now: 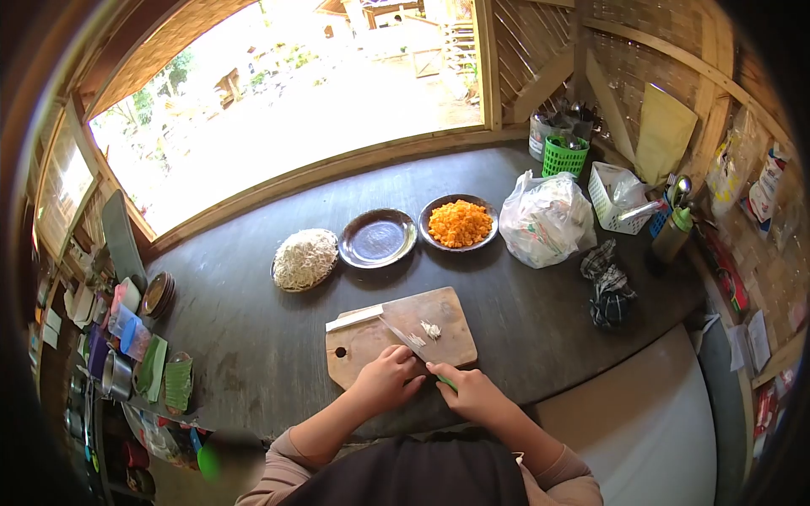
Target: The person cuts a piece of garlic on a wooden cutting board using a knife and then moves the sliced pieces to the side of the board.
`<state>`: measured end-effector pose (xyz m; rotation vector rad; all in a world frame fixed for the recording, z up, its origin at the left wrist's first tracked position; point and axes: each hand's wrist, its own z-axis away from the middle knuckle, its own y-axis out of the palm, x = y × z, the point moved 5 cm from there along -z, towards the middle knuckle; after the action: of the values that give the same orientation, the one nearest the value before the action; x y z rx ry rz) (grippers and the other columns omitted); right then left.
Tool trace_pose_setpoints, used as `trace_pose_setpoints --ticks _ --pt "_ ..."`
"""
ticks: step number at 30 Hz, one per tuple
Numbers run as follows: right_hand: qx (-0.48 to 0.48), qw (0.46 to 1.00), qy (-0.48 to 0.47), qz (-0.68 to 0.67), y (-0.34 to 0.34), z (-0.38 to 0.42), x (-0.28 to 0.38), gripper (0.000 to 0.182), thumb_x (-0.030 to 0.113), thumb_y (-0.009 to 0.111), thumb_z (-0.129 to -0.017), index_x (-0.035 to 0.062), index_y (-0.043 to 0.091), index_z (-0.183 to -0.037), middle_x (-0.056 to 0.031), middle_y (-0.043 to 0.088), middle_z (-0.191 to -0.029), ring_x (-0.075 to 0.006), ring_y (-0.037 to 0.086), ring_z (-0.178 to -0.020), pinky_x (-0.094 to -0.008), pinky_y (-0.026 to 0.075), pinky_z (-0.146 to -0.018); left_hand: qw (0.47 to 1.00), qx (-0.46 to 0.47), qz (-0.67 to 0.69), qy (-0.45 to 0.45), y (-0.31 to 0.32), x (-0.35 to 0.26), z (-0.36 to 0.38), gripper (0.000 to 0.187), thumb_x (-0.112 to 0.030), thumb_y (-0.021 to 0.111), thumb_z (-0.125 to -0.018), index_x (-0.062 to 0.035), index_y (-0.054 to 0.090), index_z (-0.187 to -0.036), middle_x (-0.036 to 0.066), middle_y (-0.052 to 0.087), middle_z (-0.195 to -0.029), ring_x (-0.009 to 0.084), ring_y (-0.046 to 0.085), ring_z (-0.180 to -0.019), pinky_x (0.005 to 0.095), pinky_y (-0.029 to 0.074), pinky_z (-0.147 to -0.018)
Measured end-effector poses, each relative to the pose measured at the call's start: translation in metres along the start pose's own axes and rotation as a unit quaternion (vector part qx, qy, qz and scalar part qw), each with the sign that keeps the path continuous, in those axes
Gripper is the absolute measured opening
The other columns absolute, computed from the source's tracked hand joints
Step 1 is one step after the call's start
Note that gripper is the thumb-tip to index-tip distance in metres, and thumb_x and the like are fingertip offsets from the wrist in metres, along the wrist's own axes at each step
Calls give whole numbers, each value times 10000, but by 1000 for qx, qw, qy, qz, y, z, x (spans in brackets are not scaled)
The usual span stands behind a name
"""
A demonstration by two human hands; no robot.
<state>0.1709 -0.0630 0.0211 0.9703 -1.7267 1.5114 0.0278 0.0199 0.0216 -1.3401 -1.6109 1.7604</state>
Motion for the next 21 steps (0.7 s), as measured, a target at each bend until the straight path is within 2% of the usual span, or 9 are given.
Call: trace_pose_setpoints --ticks 3,6,8,9,13,16,18,20,21 --pt "16 999 33 -13 -4 3 -2 361 141 624 -916 116 599 -1276 -233 684 -952 -390 689 -856 -390 536 -742 1000 -10 -22 -8 -1 -1 0 328 -289 642 -886 -34 668 -1092 123 585 -1200 299 534 -1183 392 511 -939" --pt "35 996 79 -6 -11 14 -1 377 163 635 -914 121 592 -1286 -231 683 -940 -380 697 -848 -385 533 -741 999 -16 -41 2 1 1 1 369 -300 645 -866 31 643 -1029 115 569 -1211 278 516 -1212 378 551 -886" --pt "41 995 89 -4 -15 18 4 383 162 630 -912 141 590 -1292 -238 669 -874 -388 684 -780 -396 527 -706 999 -4 -34 -8 1 0 1 345 -295 646 -884 -34 659 -1109 120 581 -1206 304 530 -1190 389 511 -941" --pt "46 994 100 -1 -16 20 4 390 160 625 -911 160 588 -1299 -246 655 -809 -395 672 -712 -407 521 -671 999 -3 -33 -7 0 -1 0 345 -295 646 -884 -34 659 -1109 120 581 -1206 304 530 -1190 389 511 -941" --pt "37 996 80 -12 -13 19 -1 395 165 628 -910 173 587 -1303 -243 652 -794 -382 666 -674 -405 517 -660 1000 -1 -29 -7 1 1 0 346 -294 645 -885 -33 655 -1113 121 582 -1198 306 528 -1191 394 508 -946" --pt "37 996 75 -8 -10 13 -4 383 156 620 -915 154 588 -1297 -243 662 -821 -394 673 -713 -413 523 -675 1000 -2 -25 -5 1 1 0 341 -291 645 -885 -39 656 -1114 118 583 -1193 307 528 -1189 396 506 -948" --pt "31 998 57 0 -7 4 3 352 151 618 -922 113 599 -1271 -235 677 -907 -389 687 -830 -385 531 -727 1000 -1 -22 -6 0 1 1 338 -290 645 -885 -41 656 -1114 117 583 -1190 307 529 -1187 396 506 -948" --pt "25 999 28 7 3 -5 -8 352 145 616 -921 112 599 -1271 -234 678 -920 -389 686 -849 -391 533 -735 1000 -9 -18 16 -1 0 1 375 -296 647 -866 42 639 -1029 124 570 -1210 291 516 -1211 376 538 -912" --pt "16 1000 -2 15 5 -8 -8 352 139 613 -920 110 598 -1271 -233 678 -933 -389 685 -867 -396 535 -743 1000 -9 -19 16 -1 0 1 375 -296 647 -866 42 639 -1029 124 570 -1210 291 516 -1211 376 538 -912"
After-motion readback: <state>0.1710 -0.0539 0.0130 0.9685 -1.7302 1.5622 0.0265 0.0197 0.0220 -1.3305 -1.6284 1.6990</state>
